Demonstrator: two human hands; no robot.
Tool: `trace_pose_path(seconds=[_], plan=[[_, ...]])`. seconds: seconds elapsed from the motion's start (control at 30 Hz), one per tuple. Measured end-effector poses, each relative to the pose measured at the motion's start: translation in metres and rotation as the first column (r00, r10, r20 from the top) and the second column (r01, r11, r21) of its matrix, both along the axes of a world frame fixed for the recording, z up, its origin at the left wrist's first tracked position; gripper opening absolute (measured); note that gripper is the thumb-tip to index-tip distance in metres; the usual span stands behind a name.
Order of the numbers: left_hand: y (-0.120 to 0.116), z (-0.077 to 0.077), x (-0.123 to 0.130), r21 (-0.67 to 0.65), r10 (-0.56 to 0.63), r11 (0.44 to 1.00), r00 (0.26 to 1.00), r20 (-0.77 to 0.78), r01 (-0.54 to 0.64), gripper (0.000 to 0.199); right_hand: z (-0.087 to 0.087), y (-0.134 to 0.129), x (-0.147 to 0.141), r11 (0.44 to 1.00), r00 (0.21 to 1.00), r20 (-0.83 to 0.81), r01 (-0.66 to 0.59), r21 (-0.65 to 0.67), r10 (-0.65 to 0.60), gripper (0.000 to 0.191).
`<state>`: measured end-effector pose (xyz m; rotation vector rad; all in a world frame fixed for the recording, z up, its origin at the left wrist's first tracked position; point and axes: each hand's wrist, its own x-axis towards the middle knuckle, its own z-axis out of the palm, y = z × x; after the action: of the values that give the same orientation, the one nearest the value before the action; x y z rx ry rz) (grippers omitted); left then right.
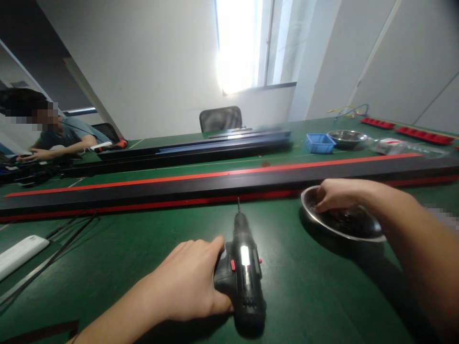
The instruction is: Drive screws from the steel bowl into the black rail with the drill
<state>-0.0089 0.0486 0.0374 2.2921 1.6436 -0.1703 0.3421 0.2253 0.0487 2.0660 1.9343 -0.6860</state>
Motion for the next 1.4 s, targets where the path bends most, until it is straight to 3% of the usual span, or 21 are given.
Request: trace_pose_path(seconds=[0.17, 0.33, 0.47, 0.63, 0.77, 0.9, 1.03, 1.13, 1.4], plan=[[0.000, 0.000, 0.000, -0.014, -0.004, 1.000, 1.000, 0.004, 0.004, 0.045, -0.002, 0.003, 0.002, 0.993, 0.995, -0.021, -0.096, 0.066, 0.097, 0.007], [0.000, -0.001, -0.001, -0.007, -0.006, 1.000, 0.999, 0.037, 0.006, 0.044, 0.002, 0.006, 0.011, 0.994, 0.998, 0.009, -0.065, 0.082, 0.065, 0.013], [0.000, -0.001, -0.001, -0.002, -0.005, 1.000, 0.999, 0.049, 0.005, 0.044, 0.003, 0.006, 0.012, 0.974, 0.996, 0.049, -0.088, 0.208, 0.080, 0.011], [0.000, 0.000, -0.001, -0.007, -0.010, 1.000, 0.999, 0.042, 0.010, 0.044, 0.017, -0.002, -0.018, 0.887, 0.972, -0.067, -0.177, 0.427, 0.226, 0.010], [0.000, 0.001, -0.002, -0.011, -0.016, 1.000, 0.999, 0.027, 0.017, 0.044, 0.022, -0.011, -0.061, 0.796, 0.897, -0.216, -0.205, 0.570, 0.386, 0.013], [-0.001, 0.000, -0.002, -0.015, -0.025, 1.000, 1.000, 0.004, 0.025, 0.043, -0.006, -0.024, -0.108, 0.743, 0.770, -0.423, -0.097, 0.662, 0.477, 0.014], [-0.001, 0.001, -0.002, -0.020, -0.042, 0.999, 0.999, -0.002, 0.042, 0.041, -0.048, -0.032, -0.139, 0.793, 0.675, -0.618, 0.079, 0.605, 0.404, 0.017], [-0.003, 0.003, -0.002, -0.039, -0.067, 0.997, 0.998, 0.011, 0.068, 0.040, -0.069, -0.032, -0.147, 0.848, 0.617, -0.731, 0.188, 0.495, 0.289, 0.020], [-0.005, 0.008, 0.000, -0.073, -0.096, 0.993, 0.995, 0.025, 0.097, 0.036, -0.074, -0.026, -0.145, 0.888, 0.577, -0.779, 0.190, 0.419, 0.244, 0.022]])
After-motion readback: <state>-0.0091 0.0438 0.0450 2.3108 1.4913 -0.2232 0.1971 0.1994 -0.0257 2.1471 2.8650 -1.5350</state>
